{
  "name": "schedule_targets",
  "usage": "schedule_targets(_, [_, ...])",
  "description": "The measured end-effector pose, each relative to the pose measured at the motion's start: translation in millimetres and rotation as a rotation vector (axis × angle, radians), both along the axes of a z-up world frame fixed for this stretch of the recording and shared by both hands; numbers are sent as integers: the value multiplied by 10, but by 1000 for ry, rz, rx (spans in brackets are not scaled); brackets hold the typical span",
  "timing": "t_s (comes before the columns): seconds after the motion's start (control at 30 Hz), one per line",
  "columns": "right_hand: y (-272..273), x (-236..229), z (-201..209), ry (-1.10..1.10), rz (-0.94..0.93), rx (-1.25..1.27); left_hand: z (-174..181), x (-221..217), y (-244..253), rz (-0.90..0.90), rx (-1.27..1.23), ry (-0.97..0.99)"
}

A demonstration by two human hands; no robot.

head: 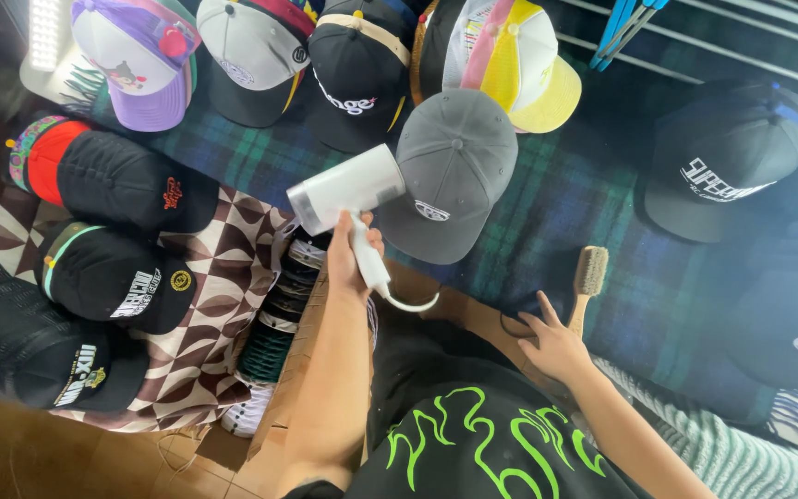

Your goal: Steaming and brushing a baseball cap to clean and reshape it

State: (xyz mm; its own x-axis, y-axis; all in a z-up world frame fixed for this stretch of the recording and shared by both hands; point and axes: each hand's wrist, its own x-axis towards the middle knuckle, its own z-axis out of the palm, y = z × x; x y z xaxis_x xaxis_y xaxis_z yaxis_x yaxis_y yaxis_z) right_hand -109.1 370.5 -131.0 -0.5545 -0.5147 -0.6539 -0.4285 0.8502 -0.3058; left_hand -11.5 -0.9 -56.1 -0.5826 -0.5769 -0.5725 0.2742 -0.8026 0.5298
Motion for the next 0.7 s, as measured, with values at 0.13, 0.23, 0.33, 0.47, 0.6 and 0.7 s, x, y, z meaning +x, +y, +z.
schedule_targets(0.13, [24, -12, -75, 10, 2, 12, 104, 203, 392, -46, 28, -34])
schedule_targets(0.23, [41, 9, -71, 0, 4, 30, -124, 257, 447, 21, 121, 42])
schedule_targets(0.33, [29, -16, -88, 14, 29, 23, -344, 133, 166, 14, 97, 35])
schedule_targets(0.47, [15, -34, -60, 26, 69, 23, -378, 26, 8, 20, 39, 72])
schedule_targets(0.6, [25, -41, -98, 23, 56, 25, -600, 212, 358, -26, 15, -17])
schedule_targets(0.7, [44, -63, -173, 21, 62, 40, -131, 317, 789, -68, -96, -100])
